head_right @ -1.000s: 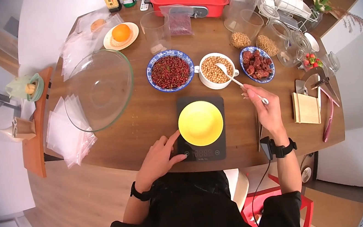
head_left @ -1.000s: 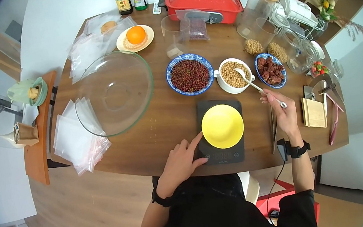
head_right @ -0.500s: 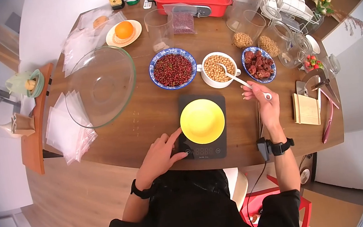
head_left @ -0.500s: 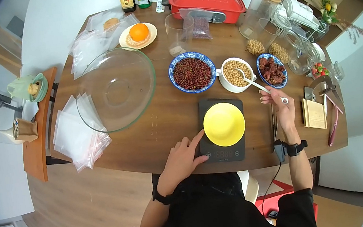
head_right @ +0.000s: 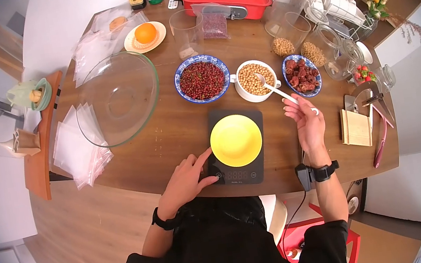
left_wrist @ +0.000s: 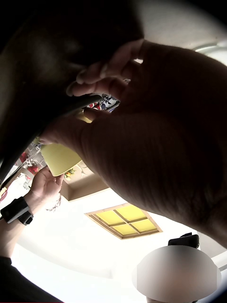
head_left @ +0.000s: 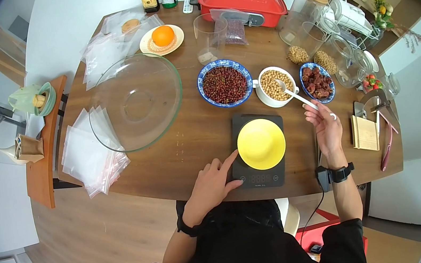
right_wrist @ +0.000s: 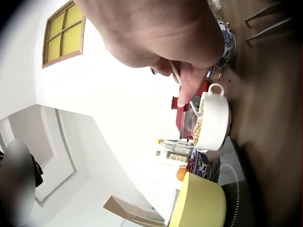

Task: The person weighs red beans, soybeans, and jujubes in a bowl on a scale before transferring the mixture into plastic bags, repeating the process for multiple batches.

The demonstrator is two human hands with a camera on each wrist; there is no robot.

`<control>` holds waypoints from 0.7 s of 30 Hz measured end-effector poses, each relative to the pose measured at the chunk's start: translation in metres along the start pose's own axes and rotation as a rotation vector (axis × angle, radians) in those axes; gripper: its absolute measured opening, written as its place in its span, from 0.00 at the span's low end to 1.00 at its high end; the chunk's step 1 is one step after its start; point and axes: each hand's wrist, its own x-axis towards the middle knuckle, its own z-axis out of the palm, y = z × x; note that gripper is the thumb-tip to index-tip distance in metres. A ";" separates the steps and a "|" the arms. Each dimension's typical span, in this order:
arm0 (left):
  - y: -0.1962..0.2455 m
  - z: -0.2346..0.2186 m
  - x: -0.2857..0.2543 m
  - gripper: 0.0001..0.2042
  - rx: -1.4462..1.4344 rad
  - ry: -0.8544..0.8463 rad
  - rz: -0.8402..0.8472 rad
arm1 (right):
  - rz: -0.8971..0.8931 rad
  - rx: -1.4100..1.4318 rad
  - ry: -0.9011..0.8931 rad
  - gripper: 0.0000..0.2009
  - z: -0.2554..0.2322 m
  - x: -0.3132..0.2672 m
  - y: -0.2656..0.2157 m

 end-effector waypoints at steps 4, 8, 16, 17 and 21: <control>0.001 0.000 0.000 0.38 0.007 0.036 0.011 | 0.058 0.084 0.039 0.19 -0.002 0.002 0.001; 0.002 -0.001 0.000 0.38 0.004 0.030 0.001 | 0.091 0.136 0.054 0.19 -0.006 0.005 0.004; 0.002 -0.001 0.001 0.38 0.008 0.023 -0.002 | 0.185 0.294 0.082 0.18 -0.013 0.008 0.009; 0.002 -0.001 0.001 0.38 0.009 0.024 -0.002 | 0.186 0.294 0.081 0.18 -0.016 0.010 0.010; 0.000 0.001 0.000 0.38 0.010 0.028 -0.001 | 0.183 0.358 0.068 0.19 -0.026 0.013 0.011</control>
